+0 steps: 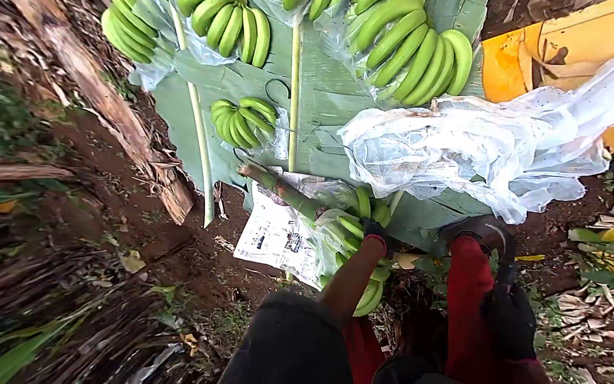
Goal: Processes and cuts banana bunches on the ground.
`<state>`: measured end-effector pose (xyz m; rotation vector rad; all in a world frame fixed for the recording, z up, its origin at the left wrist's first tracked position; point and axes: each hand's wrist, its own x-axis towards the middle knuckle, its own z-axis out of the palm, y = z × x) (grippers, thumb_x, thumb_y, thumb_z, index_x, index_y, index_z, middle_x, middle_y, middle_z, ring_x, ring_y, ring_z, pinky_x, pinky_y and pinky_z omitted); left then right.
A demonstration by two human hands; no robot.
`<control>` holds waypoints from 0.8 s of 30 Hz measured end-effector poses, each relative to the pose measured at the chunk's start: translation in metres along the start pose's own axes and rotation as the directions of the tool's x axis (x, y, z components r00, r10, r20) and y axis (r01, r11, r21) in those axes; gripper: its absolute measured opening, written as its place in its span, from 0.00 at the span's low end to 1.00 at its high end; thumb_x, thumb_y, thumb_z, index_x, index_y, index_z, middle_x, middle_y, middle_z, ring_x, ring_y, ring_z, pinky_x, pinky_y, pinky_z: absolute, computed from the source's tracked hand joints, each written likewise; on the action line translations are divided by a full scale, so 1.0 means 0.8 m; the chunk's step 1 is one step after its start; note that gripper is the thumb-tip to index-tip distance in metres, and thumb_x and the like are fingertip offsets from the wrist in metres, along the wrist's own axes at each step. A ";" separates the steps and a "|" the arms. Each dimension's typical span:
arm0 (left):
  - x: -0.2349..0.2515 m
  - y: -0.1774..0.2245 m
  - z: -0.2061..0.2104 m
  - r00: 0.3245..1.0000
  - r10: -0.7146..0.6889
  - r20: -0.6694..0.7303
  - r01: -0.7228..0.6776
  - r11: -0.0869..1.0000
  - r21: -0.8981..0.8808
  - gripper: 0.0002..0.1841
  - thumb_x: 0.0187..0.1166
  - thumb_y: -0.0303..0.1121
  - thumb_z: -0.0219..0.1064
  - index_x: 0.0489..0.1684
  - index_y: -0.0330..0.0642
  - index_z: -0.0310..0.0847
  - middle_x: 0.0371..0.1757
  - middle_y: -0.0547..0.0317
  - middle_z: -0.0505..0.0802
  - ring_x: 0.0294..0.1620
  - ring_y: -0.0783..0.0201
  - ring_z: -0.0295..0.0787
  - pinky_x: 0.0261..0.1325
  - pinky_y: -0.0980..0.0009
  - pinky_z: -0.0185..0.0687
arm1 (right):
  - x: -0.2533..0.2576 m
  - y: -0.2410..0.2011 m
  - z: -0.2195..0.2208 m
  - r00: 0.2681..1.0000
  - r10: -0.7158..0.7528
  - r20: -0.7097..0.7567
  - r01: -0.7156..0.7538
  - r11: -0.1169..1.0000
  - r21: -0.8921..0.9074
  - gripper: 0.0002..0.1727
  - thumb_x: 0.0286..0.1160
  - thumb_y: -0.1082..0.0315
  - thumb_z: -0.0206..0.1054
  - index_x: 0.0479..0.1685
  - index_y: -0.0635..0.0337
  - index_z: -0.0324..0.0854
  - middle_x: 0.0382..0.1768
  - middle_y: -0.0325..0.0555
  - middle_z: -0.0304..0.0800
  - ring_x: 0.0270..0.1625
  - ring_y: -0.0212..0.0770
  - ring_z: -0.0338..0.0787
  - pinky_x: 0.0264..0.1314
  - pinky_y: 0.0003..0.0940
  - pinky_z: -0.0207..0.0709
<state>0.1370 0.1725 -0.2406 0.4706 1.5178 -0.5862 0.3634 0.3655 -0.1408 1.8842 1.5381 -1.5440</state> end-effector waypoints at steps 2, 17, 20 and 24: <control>-0.013 -0.018 0.011 1.000 0.004 -0.030 -0.004 1.000 0.012 0.51 0.44 0.73 0.78 0.64 0.38 0.85 0.74 0.35 0.83 0.78 0.32 0.74 0.75 0.27 0.64 | 0.003 0.004 0.007 1.000 0.007 0.016 -0.007 1.000 0.011 0.25 0.91 0.54 0.52 0.77 0.60 0.67 0.23 0.44 0.79 0.18 0.40 0.81 0.21 0.42 0.82; -0.024 -0.114 0.126 0.990 0.119 -0.073 -0.124 0.990 -0.069 0.71 0.38 0.81 0.74 0.89 0.40 0.61 0.86 0.37 0.73 0.88 0.34 0.61 0.85 0.32 0.57 | 0.006 0.036 0.075 0.884 0.146 0.445 0.115 0.853 -0.508 0.26 0.79 0.55 0.65 0.75 0.52 0.75 0.44 0.49 0.91 0.33 0.45 0.91 0.37 0.50 0.89; -0.028 -0.112 0.139 0.992 0.107 -0.064 -0.115 0.984 -0.133 0.74 0.36 0.80 0.76 0.92 0.39 0.56 0.89 0.38 0.68 0.91 0.35 0.56 0.85 0.31 0.56 | 0.024 0.024 0.102 0.783 0.207 0.586 0.311 0.686 -0.658 0.25 0.81 0.57 0.63 0.77 0.53 0.76 0.51 0.56 0.91 0.44 0.53 0.93 0.52 0.59 0.86; -0.025 -0.118 0.150 0.992 0.113 -0.054 -0.122 0.971 -0.206 0.74 0.36 0.77 0.79 0.94 0.45 0.52 0.88 0.40 0.70 0.88 0.36 0.64 0.79 0.30 0.64 | 0.060 0.014 0.144 0.621 0.245 0.744 0.611 0.444 -0.656 0.22 0.85 0.56 0.61 0.72 0.54 0.81 0.56 0.59 0.92 0.60 0.60 0.91 0.66 0.65 0.79</control>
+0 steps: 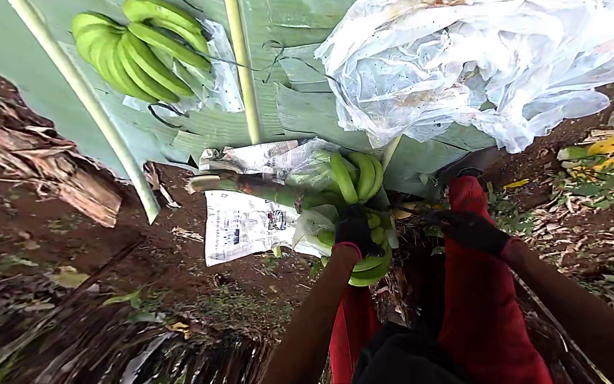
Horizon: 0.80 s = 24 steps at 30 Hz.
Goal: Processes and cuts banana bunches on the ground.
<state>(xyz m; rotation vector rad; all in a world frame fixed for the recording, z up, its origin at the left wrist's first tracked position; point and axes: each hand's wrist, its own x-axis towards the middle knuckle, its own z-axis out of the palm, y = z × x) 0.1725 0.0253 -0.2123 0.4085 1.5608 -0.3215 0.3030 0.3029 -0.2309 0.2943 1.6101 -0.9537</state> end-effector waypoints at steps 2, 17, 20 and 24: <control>-0.006 -0.003 0.003 1.000 0.009 -0.005 -0.009 1.000 -0.013 0.73 0.39 0.76 0.78 0.93 0.41 0.53 0.87 0.38 0.71 0.87 0.37 0.65 0.80 0.32 0.64 | 0.027 0.000 -0.009 0.998 -0.025 0.058 0.029 0.997 -0.068 0.21 0.84 0.55 0.62 0.71 0.49 0.83 0.58 0.56 0.92 0.63 0.59 0.90 0.68 0.66 0.77; -0.014 -0.035 0.025 0.992 0.061 -0.107 -0.058 0.998 0.027 0.69 0.41 0.81 0.73 0.89 0.43 0.61 0.80 0.44 0.79 0.81 0.41 0.72 0.75 0.38 0.70 | 0.149 -0.077 -0.028 0.949 -0.046 0.312 0.139 0.949 -0.284 0.17 0.80 0.57 0.65 0.65 0.41 0.88 0.55 0.52 0.93 0.62 0.57 0.89 0.65 0.67 0.77; -0.015 -0.041 0.026 0.991 0.071 -0.110 -0.068 0.997 0.028 0.68 0.41 0.80 0.73 0.88 0.43 0.63 0.80 0.45 0.80 0.81 0.42 0.73 0.74 0.38 0.71 | 0.163 -0.098 -0.021 0.944 -0.052 0.325 0.189 0.896 -0.403 0.16 0.79 0.60 0.64 0.63 0.42 0.88 0.54 0.52 0.93 0.62 0.58 0.90 0.62 0.68 0.78; -0.018 -0.050 0.024 0.991 0.080 -0.103 -0.079 0.997 0.019 0.68 0.41 0.80 0.73 0.89 0.43 0.62 0.80 0.45 0.80 0.80 0.42 0.73 0.74 0.39 0.71 | 0.165 -0.121 -0.010 0.940 -0.035 0.339 0.223 0.816 -0.533 0.18 0.79 0.66 0.62 0.65 0.46 0.86 0.55 0.55 0.92 0.61 0.61 0.90 0.59 0.69 0.78</control>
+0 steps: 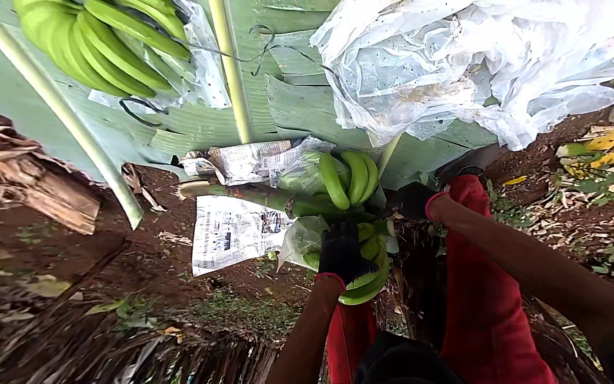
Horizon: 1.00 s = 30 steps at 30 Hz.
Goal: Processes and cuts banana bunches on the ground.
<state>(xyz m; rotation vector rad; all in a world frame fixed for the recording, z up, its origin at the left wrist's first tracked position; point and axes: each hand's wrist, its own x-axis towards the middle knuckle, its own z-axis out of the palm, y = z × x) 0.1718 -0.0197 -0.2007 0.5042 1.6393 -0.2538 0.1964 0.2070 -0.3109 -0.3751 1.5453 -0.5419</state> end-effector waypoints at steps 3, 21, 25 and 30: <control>-0.005 -0.009 0.004 1.000 0.008 -0.011 -0.008 1.000 -0.007 0.68 0.41 0.80 0.73 0.89 0.46 0.62 0.80 0.47 0.80 0.80 0.43 0.74 0.74 0.40 0.72 | -0.009 0.021 0.040 0.994 -0.070 -0.088 0.073 0.997 0.036 0.19 0.84 0.64 0.58 0.71 0.48 0.80 0.56 0.59 0.91 0.59 0.65 0.90 0.60 0.71 0.78; -0.022 -0.028 0.048 1.000 0.024 -0.008 -0.024 0.989 -0.143 0.66 0.39 0.69 0.82 0.90 0.50 0.61 0.78 0.44 0.81 0.77 0.41 0.77 0.72 0.40 0.75 | -0.058 -0.076 -0.030 0.986 0.153 0.072 -0.150 0.987 -0.050 0.15 0.79 0.70 0.62 0.61 0.58 0.85 0.56 0.66 0.89 0.62 0.70 0.86 0.64 0.74 0.73; -0.046 -0.015 0.085 0.998 -0.051 -0.028 0.044 0.974 -0.224 0.64 0.41 0.66 0.81 0.90 0.46 0.62 0.79 0.45 0.82 0.76 0.41 0.79 0.72 0.41 0.76 | -0.067 -0.095 0.001 0.987 0.127 0.100 -0.127 0.992 -0.008 0.16 0.76 0.70 0.64 0.61 0.59 0.84 0.54 0.66 0.90 0.60 0.70 0.88 0.60 0.73 0.76; -0.096 -0.046 0.096 0.990 -0.100 -0.104 0.064 0.952 -0.300 0.61 0.41 0.70 0.79 0.84 0.45 0.70 0.70 0.48 0.88 0.70 0.45 0.83 0.67 0.45 0.80 | -0.099 -0.164 -0.038 0.984 0.119 0.131 -0.108 0.990 -0.088 0.15 0.80 0.69 0.62 0.60 0.62 0.83 0.53 0.66 0.89 0.59 0.69 0.88 0.59 0.70 0.77</control>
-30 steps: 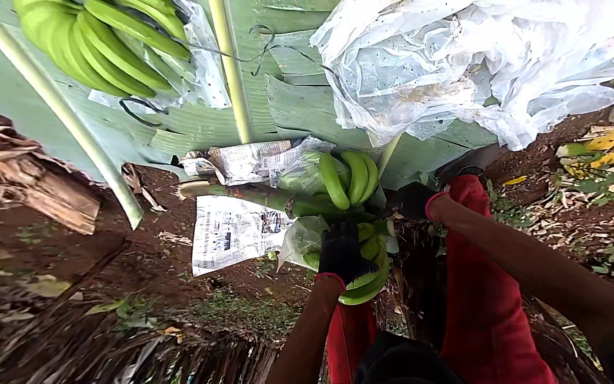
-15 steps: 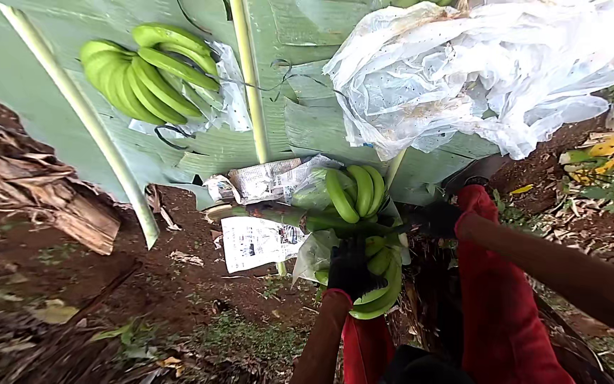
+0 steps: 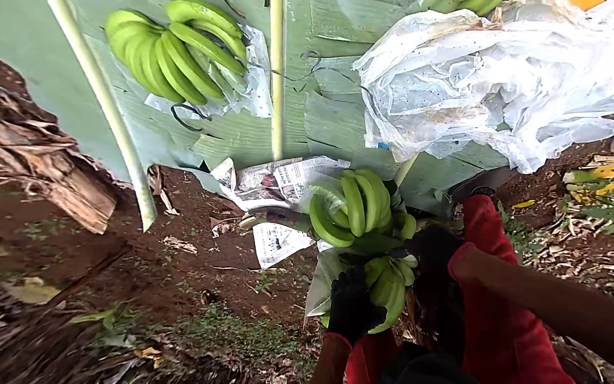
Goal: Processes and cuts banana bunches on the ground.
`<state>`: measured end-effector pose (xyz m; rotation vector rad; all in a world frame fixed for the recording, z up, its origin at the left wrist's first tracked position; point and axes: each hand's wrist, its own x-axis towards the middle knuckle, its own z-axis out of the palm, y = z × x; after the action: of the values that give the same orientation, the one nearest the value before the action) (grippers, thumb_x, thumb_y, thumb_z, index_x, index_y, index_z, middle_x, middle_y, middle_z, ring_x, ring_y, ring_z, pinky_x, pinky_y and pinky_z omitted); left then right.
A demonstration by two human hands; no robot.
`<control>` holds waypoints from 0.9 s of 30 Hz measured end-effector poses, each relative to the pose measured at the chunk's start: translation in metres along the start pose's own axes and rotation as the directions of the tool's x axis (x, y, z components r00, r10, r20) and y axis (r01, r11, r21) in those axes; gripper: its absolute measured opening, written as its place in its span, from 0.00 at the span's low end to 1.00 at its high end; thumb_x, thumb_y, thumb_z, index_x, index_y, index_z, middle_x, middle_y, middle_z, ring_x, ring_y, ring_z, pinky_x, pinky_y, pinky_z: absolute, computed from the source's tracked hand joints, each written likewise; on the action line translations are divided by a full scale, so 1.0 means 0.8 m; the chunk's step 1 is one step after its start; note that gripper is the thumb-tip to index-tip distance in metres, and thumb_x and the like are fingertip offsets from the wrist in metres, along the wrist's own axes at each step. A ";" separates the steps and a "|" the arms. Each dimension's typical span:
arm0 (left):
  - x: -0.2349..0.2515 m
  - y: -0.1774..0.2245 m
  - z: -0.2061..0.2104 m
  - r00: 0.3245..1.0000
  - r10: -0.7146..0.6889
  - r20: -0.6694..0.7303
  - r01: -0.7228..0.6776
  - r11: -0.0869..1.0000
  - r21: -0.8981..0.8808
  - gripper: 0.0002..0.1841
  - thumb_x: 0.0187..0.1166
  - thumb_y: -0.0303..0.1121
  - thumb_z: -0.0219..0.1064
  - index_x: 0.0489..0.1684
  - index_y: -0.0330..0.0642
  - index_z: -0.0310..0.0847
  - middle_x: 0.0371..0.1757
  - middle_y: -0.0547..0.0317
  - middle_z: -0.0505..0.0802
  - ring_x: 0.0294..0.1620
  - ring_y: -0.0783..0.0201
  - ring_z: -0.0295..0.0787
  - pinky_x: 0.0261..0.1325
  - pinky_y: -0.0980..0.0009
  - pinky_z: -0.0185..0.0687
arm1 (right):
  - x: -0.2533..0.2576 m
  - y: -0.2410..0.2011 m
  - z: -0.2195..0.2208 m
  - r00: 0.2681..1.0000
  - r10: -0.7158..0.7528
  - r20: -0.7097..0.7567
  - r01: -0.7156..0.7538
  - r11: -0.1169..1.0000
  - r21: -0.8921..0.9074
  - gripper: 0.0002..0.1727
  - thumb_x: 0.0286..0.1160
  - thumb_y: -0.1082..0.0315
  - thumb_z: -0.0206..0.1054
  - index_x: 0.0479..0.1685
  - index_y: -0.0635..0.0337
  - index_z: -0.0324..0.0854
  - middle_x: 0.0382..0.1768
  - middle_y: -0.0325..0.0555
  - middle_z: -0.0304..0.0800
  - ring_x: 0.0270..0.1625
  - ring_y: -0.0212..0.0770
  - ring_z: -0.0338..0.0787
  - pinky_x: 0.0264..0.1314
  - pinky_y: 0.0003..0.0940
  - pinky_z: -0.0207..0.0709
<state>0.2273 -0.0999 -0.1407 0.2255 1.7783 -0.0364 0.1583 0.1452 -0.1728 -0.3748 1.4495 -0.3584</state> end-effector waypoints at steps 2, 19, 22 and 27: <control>-0.021 -0.021 -0.018 0.999 0.016 -0.031 -0.018 0.999 -0.044 0.60 0.40 0.70 0.80 0.82 0.44 0.72 0.68 0.48 0.89 0.69 0.45 0.84 0.67 0.46 0.81 | -0.022 -0.033 -0.032 1.000 0.005 0.017 -0.004 0.999 -0.054 0.14 0.79 0.70 0.62 0.58 0.63 0.84 0.54 0.65 0.89 0.61 0.68 0.87 0.61 0.69 0.76; -0.054 -0.071 -0.150 0.928 0.022 -0.373 -0.198 0.876 -0.441 0.60 0.43 0.69 0.79 0.85 0.44 0.69 0.77 0.47 0.84 0.78 0.45 0.78 0.74 0.44 0.77 | -0.123 -0.217 -0.227 0.908 0.336 -0.250 -0.416 0.793 -0.445 0.16 0.79 0.68 0.59 0.60 0.58 0.86 0.57 0.64 0.90 0.63 0.68 0.88 0.58 0.72 0.77; -0.015 -0.065 -0.164 0.902 -0.036 -0.430 -0.188 0.865 -0.465 0.60 0.42 0.68 0.79 0.84 0.44 0.69 0.77 0.46 0.83 0.78 0.44 0.78 0.72 0.43 0.77 | -0.098 -0.199 -0.274 0.915 0.324 -0.239 -0.402 0.760 -0.510 0.17 0.77 0.69 0.61 0.61 0.55 0.86 0.57 0.61 0.91 0.62 0.67 0.88 0.58 0.72 0.78; -0.005 -0.050 -0.131 0.906 -0.106 -0.410 -0.146 0.831 -0.536 0.58 0.39 0.67 0.81 0.82 0.48 0.74 0.74 0.51 0.87 0.74 0.46 0.81 0.72 0.44 0.77 | -0.066 -0.190 -0.292 0.969 0.245 -0.039 -0.212 0.737 -0.642 0.14 0.75 0.68 0.64 0.56 0.60 0.86 0.54 0.63 0.90 0.59 0.68 0.88 0.55 0.71 0.77</control>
<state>0.1201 -0.1240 -0.1174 -0.1935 2.1357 0.5905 -0.0803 0.0270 -0.0761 -0.7426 1.5225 0.3746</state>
